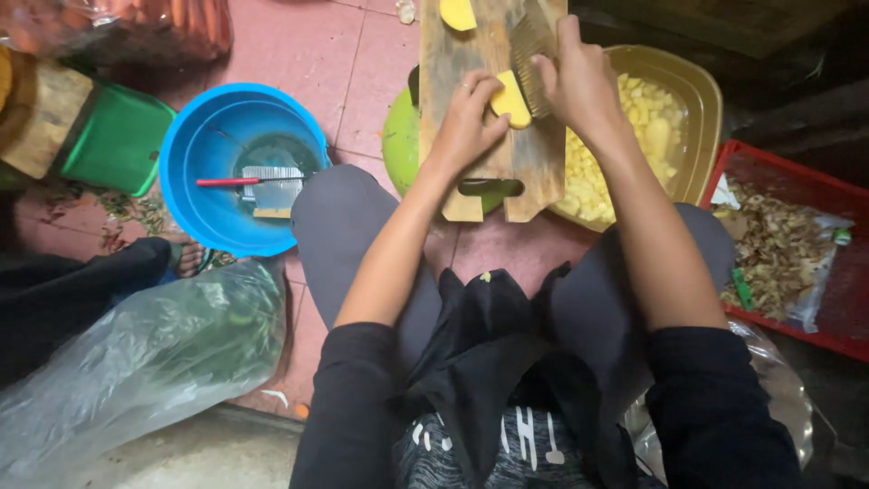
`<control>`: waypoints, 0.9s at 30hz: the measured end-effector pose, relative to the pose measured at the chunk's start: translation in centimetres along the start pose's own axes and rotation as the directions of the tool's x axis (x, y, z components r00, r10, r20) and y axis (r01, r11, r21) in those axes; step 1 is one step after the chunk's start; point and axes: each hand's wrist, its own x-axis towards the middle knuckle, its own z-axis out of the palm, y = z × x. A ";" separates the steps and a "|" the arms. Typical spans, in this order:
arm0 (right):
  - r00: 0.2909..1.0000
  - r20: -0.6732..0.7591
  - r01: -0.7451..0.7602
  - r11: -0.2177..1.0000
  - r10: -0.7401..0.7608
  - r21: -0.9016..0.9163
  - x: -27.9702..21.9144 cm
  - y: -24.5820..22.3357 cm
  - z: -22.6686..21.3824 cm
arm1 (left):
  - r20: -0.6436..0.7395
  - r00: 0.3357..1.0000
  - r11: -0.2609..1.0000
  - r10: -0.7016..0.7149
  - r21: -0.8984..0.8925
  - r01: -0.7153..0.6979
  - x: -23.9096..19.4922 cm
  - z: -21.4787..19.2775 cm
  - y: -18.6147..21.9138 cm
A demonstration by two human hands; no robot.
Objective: Slicing potatoes using a wavy-bladed hand slicer over a wooden board.
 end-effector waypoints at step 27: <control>1.000 0.019 0.024 0.997 -0.023 -0.073 0.4 0.3 4.7 | -0.005 0.966 0.938 -0.260 -0.238 0.251 -0.1 0.2 0.4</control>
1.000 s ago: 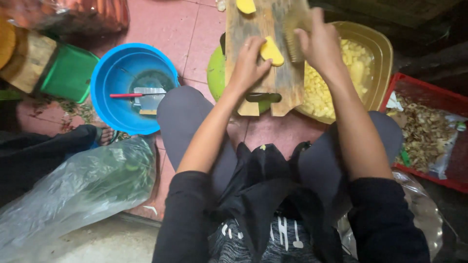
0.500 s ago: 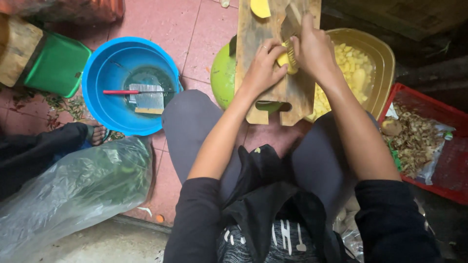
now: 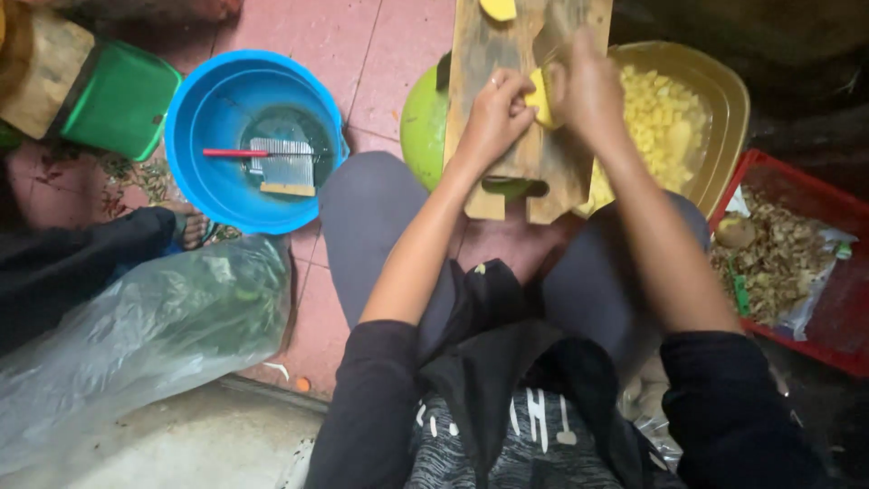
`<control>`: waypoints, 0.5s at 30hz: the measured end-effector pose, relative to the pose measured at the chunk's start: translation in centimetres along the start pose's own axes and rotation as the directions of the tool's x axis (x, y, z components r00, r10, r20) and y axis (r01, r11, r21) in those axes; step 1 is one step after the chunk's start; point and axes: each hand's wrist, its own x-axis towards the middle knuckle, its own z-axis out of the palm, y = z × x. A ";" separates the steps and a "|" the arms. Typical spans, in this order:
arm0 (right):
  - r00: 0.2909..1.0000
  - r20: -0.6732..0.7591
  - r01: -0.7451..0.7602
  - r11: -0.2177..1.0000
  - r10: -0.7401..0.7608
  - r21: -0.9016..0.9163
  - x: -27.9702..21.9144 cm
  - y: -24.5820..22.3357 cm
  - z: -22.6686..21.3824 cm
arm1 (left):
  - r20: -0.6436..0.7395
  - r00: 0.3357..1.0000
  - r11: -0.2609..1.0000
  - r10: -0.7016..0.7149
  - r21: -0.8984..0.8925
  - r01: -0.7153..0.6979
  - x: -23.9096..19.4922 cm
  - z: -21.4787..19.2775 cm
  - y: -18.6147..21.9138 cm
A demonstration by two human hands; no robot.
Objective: Slicing potatoes using a wavy-bladed hand slicer over a wooden board.
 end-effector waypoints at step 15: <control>0.997 -0.060 0.052 0.998 -0.053 -0.020 0.2 0.4 -2.1 | -0.044 0.995 0.995 0.091 -0.036 -0.092 0.2 0.7 -1.1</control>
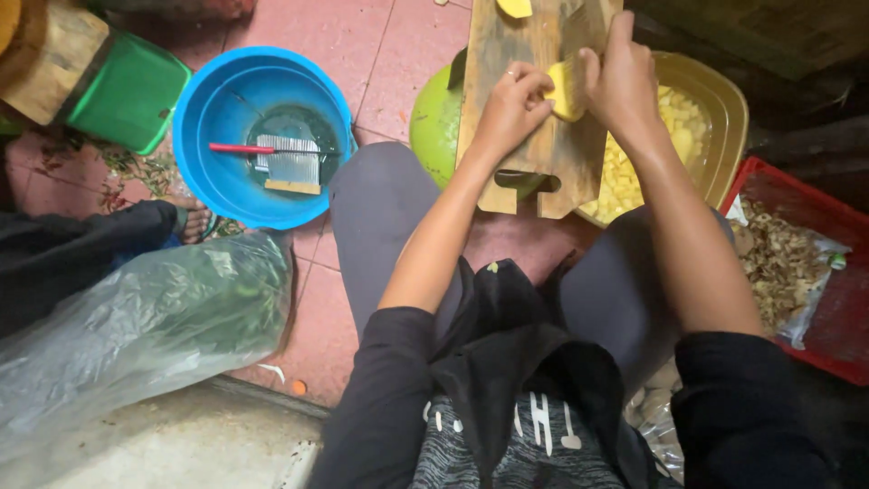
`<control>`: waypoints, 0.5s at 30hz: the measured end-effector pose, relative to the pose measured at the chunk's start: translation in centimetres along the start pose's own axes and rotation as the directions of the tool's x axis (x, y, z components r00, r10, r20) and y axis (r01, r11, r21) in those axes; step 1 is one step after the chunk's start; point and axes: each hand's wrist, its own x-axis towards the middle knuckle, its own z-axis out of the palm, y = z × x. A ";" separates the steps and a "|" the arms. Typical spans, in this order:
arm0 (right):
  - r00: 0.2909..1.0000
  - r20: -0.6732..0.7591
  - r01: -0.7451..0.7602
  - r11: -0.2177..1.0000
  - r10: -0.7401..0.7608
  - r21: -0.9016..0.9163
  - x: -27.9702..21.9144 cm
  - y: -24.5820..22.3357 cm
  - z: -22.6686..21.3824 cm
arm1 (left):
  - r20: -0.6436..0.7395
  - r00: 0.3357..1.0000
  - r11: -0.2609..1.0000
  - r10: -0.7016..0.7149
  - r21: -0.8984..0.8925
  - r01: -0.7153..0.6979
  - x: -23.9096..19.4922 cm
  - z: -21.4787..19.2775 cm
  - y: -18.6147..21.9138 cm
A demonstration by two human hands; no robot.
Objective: Slicing potatoes using a wavy-bladed hand slicer over a wooden board.
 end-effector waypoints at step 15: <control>0.990 0.108 0.100 0.992 -0.092 -0.079 2.0 -1.2 0.6 | -0.037 0.998 0.996 -0.053 0.065 0.056 0.2 0.0 1.5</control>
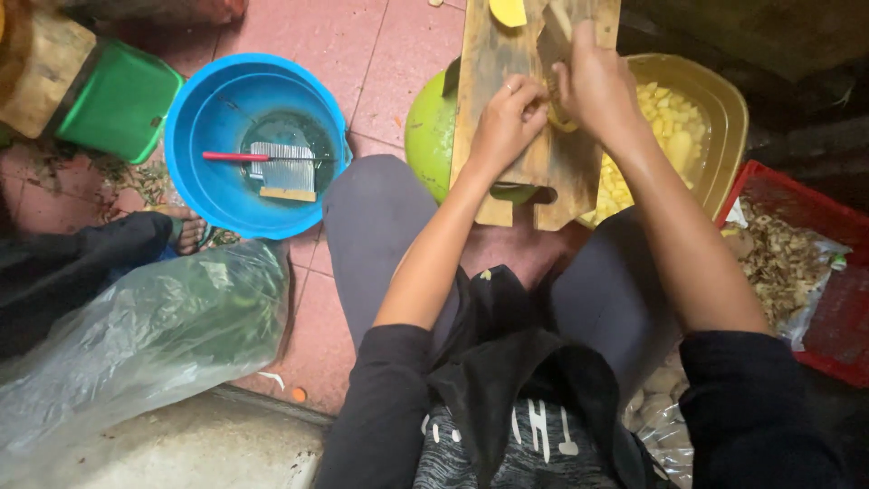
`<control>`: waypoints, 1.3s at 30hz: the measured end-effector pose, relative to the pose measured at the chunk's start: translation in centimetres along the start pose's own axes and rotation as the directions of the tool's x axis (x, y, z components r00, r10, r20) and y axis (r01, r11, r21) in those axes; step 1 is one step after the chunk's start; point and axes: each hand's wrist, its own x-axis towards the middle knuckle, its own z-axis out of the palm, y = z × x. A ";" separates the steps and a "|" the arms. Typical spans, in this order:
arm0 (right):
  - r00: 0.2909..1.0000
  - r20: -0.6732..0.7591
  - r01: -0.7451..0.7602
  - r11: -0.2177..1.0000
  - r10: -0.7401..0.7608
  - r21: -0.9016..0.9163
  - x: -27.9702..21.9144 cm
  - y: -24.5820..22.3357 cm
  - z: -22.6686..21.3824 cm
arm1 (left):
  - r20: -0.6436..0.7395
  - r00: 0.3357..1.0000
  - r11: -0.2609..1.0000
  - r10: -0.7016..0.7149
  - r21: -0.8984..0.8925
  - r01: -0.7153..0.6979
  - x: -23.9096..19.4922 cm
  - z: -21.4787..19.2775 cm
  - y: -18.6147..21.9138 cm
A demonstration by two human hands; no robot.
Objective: Slicing potatoes using a wavy-bladed hand slicer over a wooden board.
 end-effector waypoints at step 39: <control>0.945 -0.290 -0.027 0.921 0.150 0.390 -8.9 5.5 -3.1 | 0.248 0.941 0.869 0.228 0.383 -0.312 -0.1 0.7 2.0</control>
